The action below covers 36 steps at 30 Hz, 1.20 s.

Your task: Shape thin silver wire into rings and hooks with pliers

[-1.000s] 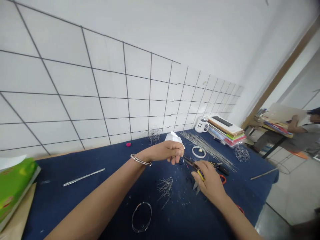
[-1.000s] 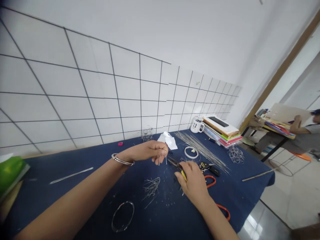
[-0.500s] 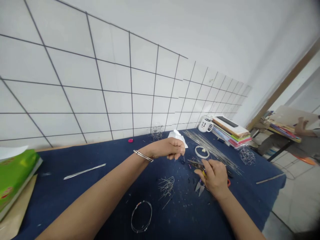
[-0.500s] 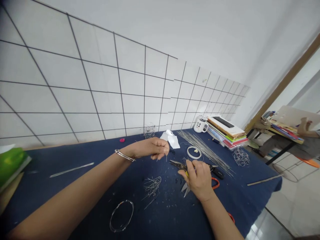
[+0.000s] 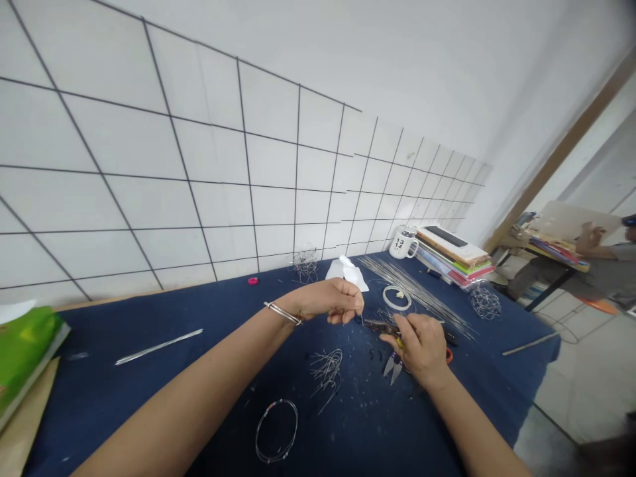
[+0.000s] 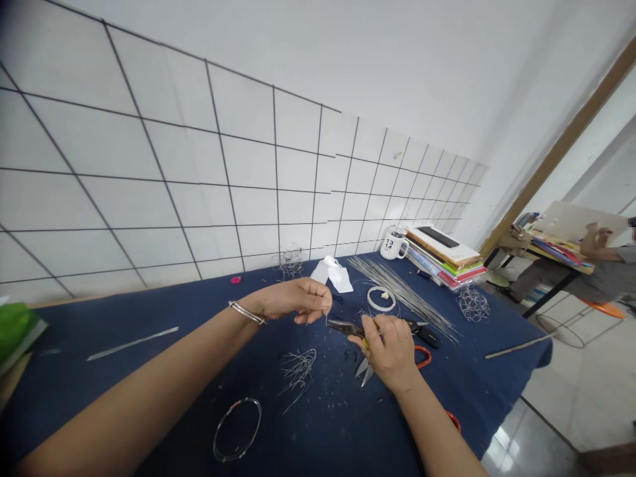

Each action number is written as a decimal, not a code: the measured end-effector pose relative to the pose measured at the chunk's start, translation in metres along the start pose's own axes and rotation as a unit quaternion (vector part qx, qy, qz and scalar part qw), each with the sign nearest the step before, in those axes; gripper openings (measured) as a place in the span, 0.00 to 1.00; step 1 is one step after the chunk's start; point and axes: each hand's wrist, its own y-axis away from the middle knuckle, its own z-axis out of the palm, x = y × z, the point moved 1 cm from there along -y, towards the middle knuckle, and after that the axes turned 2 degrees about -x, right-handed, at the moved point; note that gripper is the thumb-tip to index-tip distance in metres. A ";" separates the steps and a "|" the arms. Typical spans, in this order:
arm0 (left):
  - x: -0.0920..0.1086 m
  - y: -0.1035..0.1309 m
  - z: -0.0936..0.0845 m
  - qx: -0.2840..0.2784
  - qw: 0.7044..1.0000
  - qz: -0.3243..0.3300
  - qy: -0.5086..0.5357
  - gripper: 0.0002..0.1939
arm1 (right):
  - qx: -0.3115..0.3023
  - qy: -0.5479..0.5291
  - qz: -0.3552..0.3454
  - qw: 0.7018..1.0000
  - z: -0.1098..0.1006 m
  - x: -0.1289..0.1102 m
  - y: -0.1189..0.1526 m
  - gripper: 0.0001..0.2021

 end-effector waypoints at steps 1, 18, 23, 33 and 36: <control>-0.001 0.000 0.000 -0.002 1.000 0.000 -0.001 0.10 | 0.000 -0.004 -0.001 1.000 0.000 0.000 0.000 0.22; -0.004 -0.001 0.000 -0.016 1.000 -0.010 0.007 0.10 | 0.009 -0.020 -0.027 0.999 0.000 -0.003 0.000 0.18; -0.003 -0.001 0.000 -0.023 1.000 -0.016 0.009 0.10 | 0.005 -0.023 -0.026 0.999 0.000 -0.003 0.001 0.16; -0.004 -0.001 0.000 -0.003 1.000 -0.018 -0.013 0.09 | -0.009 -0.015 -0.023 1.000 -0.001 -0.003 -0.001 0.14; -0.003 -0.001 0.000 0.004 1.000 -0.009 -0.029 0.09 | -0.008 -0.013 -0.026 1.000 -0.003 -0.004 -0.002 0.14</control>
